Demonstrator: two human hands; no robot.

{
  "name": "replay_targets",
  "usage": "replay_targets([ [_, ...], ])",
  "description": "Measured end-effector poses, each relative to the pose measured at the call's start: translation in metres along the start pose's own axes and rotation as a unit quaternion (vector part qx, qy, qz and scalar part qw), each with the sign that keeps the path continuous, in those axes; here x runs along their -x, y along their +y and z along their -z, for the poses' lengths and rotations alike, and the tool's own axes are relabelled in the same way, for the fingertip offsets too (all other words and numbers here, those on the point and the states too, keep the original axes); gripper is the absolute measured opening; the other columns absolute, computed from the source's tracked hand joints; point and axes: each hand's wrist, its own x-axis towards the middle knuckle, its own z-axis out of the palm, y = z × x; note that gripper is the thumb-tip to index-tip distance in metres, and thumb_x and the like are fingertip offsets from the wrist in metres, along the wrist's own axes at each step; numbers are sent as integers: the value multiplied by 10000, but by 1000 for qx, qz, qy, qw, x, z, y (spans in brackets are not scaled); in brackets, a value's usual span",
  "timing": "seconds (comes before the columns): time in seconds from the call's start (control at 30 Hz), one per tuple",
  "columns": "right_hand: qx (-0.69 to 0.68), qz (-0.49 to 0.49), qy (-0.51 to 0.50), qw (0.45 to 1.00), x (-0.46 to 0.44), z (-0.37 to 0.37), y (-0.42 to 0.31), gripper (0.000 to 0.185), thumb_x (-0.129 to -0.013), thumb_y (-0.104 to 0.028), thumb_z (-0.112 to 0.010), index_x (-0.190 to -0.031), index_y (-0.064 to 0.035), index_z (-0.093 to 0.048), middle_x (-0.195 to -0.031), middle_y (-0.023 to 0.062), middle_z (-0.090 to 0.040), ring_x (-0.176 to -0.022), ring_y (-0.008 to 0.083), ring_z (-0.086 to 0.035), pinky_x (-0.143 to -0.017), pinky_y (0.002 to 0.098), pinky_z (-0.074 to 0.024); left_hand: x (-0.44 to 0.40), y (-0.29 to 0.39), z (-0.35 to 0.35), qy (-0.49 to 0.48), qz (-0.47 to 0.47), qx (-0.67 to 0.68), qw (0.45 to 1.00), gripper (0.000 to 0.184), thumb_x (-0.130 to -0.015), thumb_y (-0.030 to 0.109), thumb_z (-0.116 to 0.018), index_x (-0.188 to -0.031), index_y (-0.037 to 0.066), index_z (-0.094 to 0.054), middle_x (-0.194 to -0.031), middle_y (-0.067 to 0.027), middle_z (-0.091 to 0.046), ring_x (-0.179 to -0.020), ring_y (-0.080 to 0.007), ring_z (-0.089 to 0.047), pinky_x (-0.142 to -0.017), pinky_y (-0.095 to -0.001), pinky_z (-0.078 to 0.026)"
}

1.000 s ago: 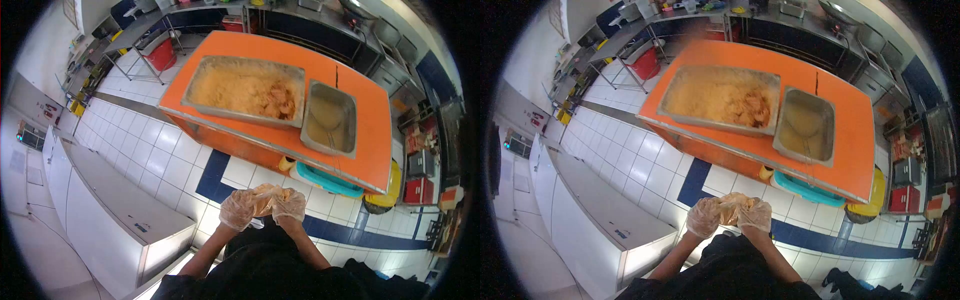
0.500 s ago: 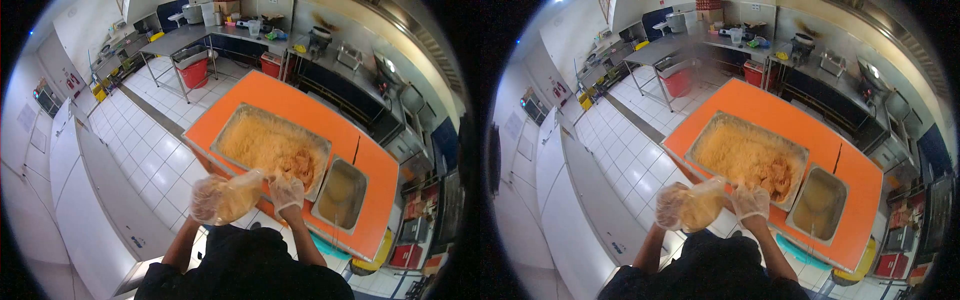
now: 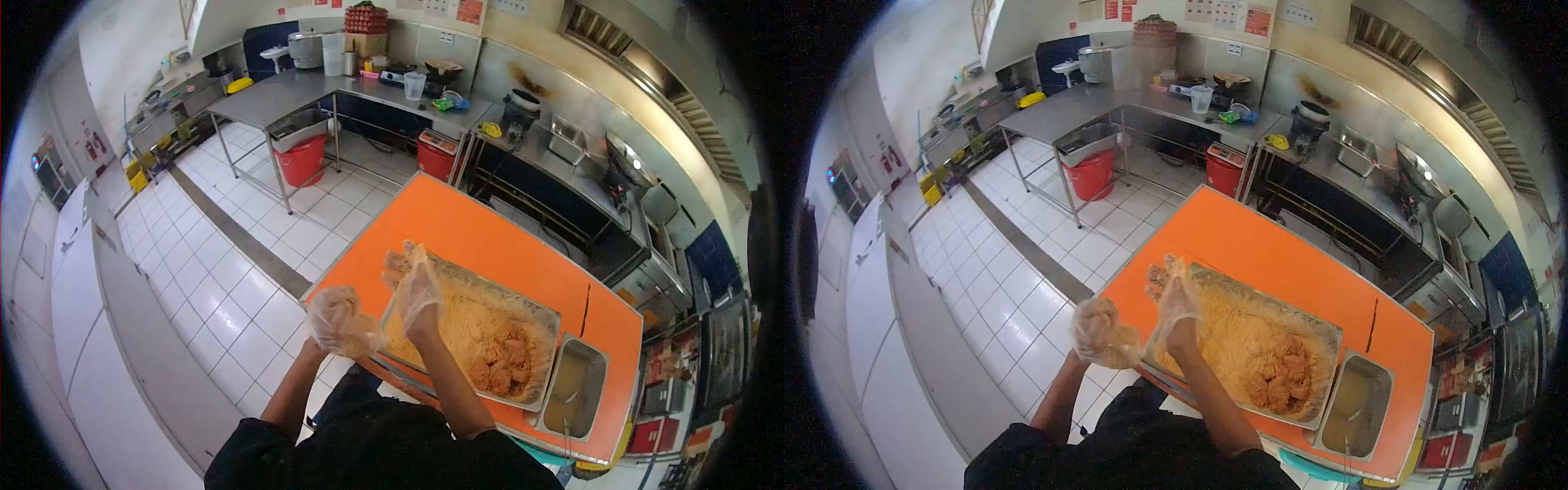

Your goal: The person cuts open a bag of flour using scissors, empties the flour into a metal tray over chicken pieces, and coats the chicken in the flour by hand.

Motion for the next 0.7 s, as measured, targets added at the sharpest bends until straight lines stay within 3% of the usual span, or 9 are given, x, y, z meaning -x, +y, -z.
replay_targets([
  [0.13,-73,-63,88,991,-58,-29,43,570,-933,-374,-407,-1369,-42,-251,-1372,94,-359,-1224,247,-377,-949,412,-373,-43,-25,31,-157,52,-291,942,326,-783,329,-634,-931,48,-560,-771,-37,-575,-715,-132,-551,-601,-281,-449],
  [0.2,-18,-207,177,962,-73,-46,42,584,-929,-402,-395,-1391,-87,-225,-1364,116,-346,-1232,237,-376,-960,375,-362,-73,-6,32,-214,120,-324,914,352,-774,339,-638,-954,49,-554,-794,-42,-595,-719,-140,-567,-612,-284,-458],
  [0.23,-20,-202,187,961,-74,-43,48,584,-929,-402,-395,-1391,-87,-225,-1364,116,-346,-1232,237,-376,-960,375,-362,-84,5,26,-266,189,-360,874,380,-764,349,-643,-978,50,-549,-818,-47,-615,-723,-148,-583,-624,-287,-466],
  [0.27,17,-140,139,980,-68,-36,57,568,-929,-379,-409,-1386,-88,-238,-1355,115,-361,-1219,236,-394,-942,357,-382,-88,3,21,-248,170,-388,871,346,-771,342,-638,-968,69,-556,-795,-55,-622,-659,-172,-586,-579,-286,-456],
  [0.3,55,-76,92,991,-66,-29,65,552,-929,-356,-422,-1381,-88,-251,-1346,114,-376,-1206,236,-412,-924,339,-402,-91,-2,20,-261,172,-383,869,346,-771,342,-638,-968,69,-556,-795,-55,-622,-659,-172,-586,-579,-286,-456],
  [0.4,78,-41,126,988,-81,8,84,518,-926,-291,-450,-1368,-82,-281,-1331,97,-403,-1182,236,-444,-910,319,-420,-102,-24,17,-291,81,-280,911,270,-767,298,-632,-924,93,-551,-672,-95,-555,-597,-265,-560,-518,-366,-424],
  [0.47,63,-58,196,977,-85,11,70,545,-909,-358,-458,-1359,-92,-301,-1320,108,-417,-1175,236,-447,-918,329,-411,-104,-43,21,-357,-147,-405,828,369,-756,305,-664,-1042,92,-570,-968,-74,-610,-851,-206,-591,-723,-348,-449],
  [0.63,45,-91,288,952,-81,36,45,609,-888,-449,-462,-1349,-81,-311,-1300,132,-434,-1153,237,-462,-932,356,-396,-102,-60,-11,-464,-60,-298,832,380,-725,241,-680,-1057,92,-572,-1007,-73,-598,-886,-216,-578,-767,-374,-438],
  [0.7,109,-30,225,968,-69,79,57,669,-865,-508,-466,-1359,-91,-294,-1320,134,-411,-1181,239,-435,-944,381,-373,-101,-44,-28,-466,-40,-243,850,354,-723,208,-676,-1042,92,-575,-958,-76,-611,-833,-226,-590,-733,-370,-454],
])
